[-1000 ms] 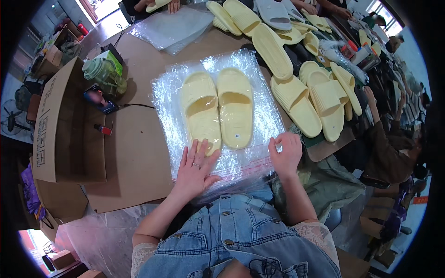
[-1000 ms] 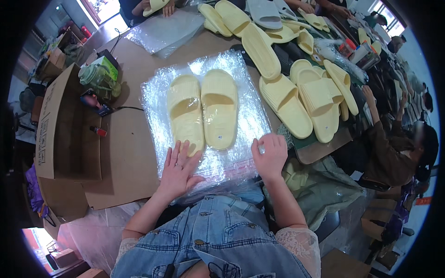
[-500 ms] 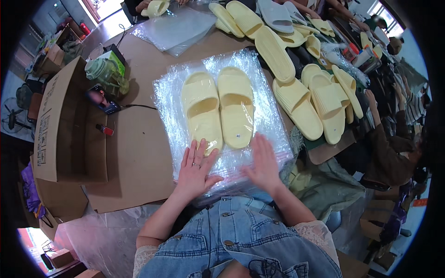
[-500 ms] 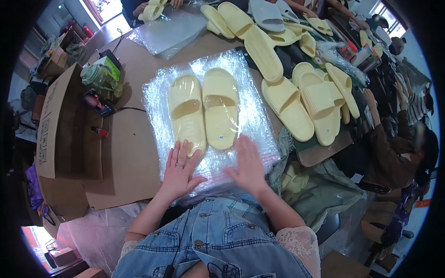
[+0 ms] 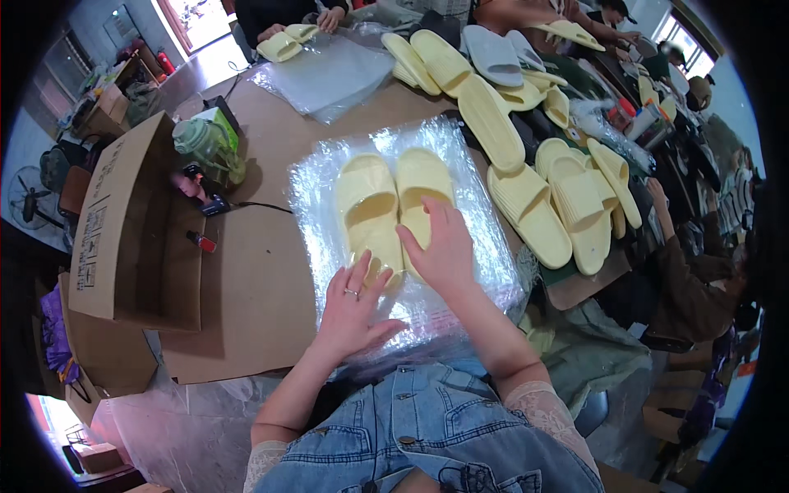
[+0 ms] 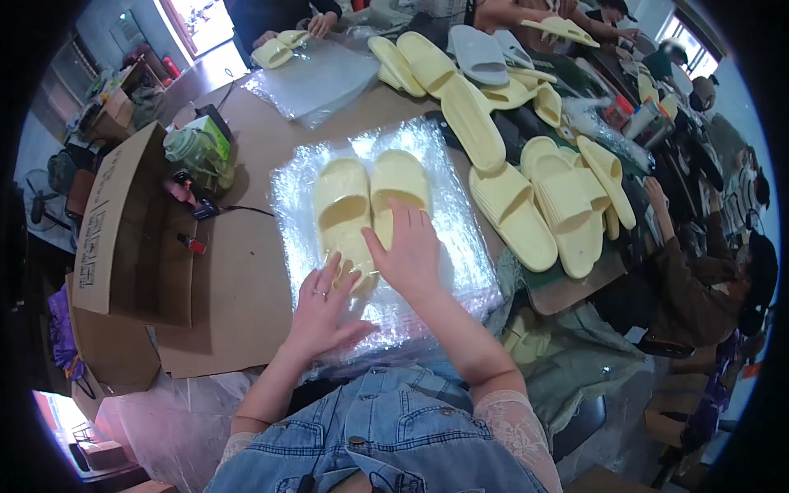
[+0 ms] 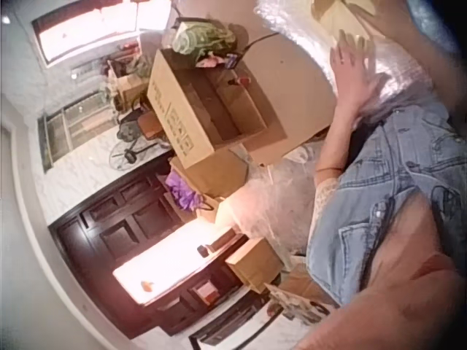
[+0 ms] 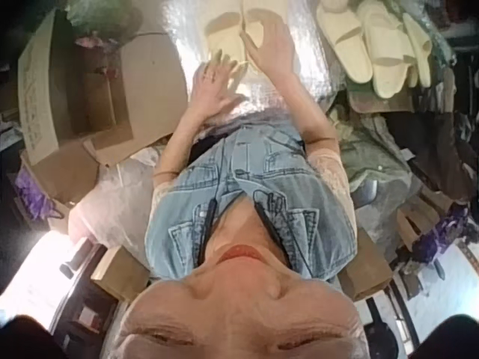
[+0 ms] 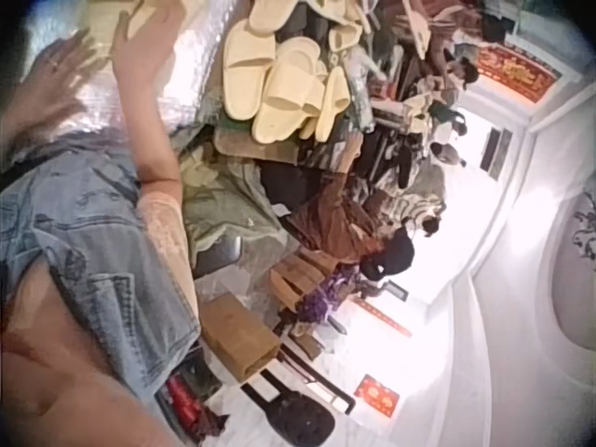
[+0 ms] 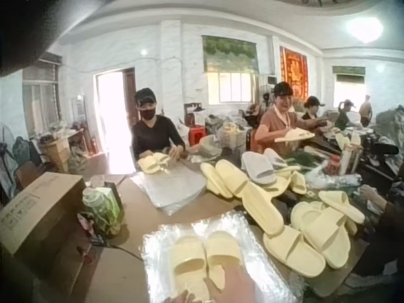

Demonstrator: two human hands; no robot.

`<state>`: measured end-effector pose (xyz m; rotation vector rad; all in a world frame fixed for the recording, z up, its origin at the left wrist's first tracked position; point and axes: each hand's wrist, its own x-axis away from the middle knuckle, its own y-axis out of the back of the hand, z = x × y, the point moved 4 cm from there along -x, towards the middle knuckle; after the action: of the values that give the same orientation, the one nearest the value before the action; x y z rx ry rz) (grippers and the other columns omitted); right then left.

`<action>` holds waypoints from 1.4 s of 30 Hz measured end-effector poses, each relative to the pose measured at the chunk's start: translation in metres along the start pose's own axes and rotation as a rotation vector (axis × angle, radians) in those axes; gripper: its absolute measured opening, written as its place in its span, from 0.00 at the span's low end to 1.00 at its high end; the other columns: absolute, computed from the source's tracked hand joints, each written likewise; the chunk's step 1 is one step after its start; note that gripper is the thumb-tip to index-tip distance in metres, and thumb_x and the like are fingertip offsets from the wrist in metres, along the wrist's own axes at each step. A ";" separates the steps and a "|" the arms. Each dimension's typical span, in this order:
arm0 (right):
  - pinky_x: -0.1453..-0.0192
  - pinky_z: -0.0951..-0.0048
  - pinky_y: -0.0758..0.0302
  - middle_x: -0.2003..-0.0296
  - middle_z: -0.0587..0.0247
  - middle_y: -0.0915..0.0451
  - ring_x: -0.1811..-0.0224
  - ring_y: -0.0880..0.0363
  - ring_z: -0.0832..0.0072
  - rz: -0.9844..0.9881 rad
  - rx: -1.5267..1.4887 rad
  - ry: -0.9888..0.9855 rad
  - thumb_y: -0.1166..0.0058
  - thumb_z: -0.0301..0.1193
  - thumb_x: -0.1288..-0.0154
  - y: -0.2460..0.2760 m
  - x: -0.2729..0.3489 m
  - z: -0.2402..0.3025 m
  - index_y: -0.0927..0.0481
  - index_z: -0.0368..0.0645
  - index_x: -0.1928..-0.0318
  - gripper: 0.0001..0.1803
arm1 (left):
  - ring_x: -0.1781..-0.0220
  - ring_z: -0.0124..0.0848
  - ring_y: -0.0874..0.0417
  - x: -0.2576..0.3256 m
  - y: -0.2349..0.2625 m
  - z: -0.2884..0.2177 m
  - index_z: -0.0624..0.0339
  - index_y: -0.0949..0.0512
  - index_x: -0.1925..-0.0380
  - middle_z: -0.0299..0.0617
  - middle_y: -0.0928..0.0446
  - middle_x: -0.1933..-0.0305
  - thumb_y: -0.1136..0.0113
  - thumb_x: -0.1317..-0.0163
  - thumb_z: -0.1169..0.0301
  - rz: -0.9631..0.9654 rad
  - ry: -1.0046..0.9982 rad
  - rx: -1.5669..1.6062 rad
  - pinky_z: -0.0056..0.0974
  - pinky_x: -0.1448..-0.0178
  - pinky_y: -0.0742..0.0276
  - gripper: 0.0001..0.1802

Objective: The person places pairs of yellow, white, and black slippers onto a sheet of bubble wrap on a table, then folds the wrap over to enclose them. The person repeats this process for multiple pairs of slippers throughout the clip.

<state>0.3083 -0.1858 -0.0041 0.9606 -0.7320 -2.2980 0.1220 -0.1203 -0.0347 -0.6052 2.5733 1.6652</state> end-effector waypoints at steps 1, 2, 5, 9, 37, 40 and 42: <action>0.40 0.53 0.28 0.48 0.47 0.23 0.44 0.26 0.48 -0.004 0.049 -0.035 0.31 0.39 0.40 -0.011 -0.004 0.001 0.26 0.37 0.42 0.30 | 0.23 0.57 0.42 -0.004 0.005 0.008 0.52 0.33 0.29 0.58 0.46 0.21 0.32 0.42 0.46 -0.103 0.063 -0.011 0.60 0.22 0.48 0.44; 0.40 0.52 0.28 0.48 0.46 0.24 0.44 0.26 0.48 -0.005 0.099 -0.070 0.31 0.39 0.40 -0.025 -0.007 0.000 0.27 0.37 0.41 0.31 | 0.24 0.57 0.41 -0.007 0.006 0.018 0.54 0.32 0.30 0.58 0.45 0.21 0.31 0.41 0.49 -0.206 0.126 -0.020 0.60 0.22 0.47 0.43; 0.38 0.54 0.28 0.45 0.45 0.26 0.42 0.27 0.49 0.045 0.111 -0.110 0.29 0.43 0.43 -0.044 -0.001 -0.017 0.29 0.37 0.39 0.37 | 0.27 0.58 0.37 -0.007 0.009 0.050 0.62 0.39 0.27 0.62 0.40 0.25 0.33 0.38 0.56 -0.395 0.392 -0.018 0.57 0.24 0.43 0.43; 0.36 0.51 0.29 0.42 0.41 0.28 0.38 0.29 0.45 -0.093 0.141 -0.013 0.31 0.46 0.42 0.002 0.031 -0.044 0.31 0.34 0.37 0.40 | 0.34 0.55 0.26 0.009 0.004 0.104 0.70 0.47 0.26 0.63 0.32 0.31 0.33 0.36 0.60 -0.390 0.757 0.561 0.52 0.31 0.31 0.47; 0.38 0.50 0.28 0.50 0.50 0.21 0.42 0.26 0.48 -0.219 0.355 -0.176 0.32 0.45 0.40 -0.004 0.003 -0.096 0.30 0.38 0.35 0.38 | 0.31 0.57 0.27 -0.023 0.027 0.132 0.67 0.40 0.28 0.62 0.31 0.30 0.41 0.34 0.70 -0.418 0.625 0.237 0.51 0.28 0.32 0.35; 0.40 0.53 0.28 0.53 0.52 0.20 0.45 0.24 0.52 -0.255 0.190 0.016 0.32 0.37 0.39 0.015 -0.013 -0.047 0.23 0.38 0.43 0.27 | 0.26 0.58 0.35 -0.025 0.042 0.111 0.67 0.38 0.29 0.63 0.36 0.27 0.42 0.33 0.69 -0.373 0.545 -0.004 0.51 0.25 0.36 0.34; 0.44 0.57 0.25 0.55 0.52 0.19 0.51 0.21 0.55 -0.151 -0.038 0.060 0.34 0.31 0.38 0.016 -0.026 -0.007 0.19 0.38 0.51 0.16 | 0.24 0.58 0.38 -0.033 0.043 0.099 0.68 0.37 0.29 0.64 0.39 0.25 0.42 0.32 0.68 -0.314 0.443 0.009 0.51 0.23 0.39 0.33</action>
<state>0.3330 -0.1819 0.0141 1.0966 -0.6074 -2.3914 0.1197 -0.0073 -0.0324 -1.4353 2.5581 1.5521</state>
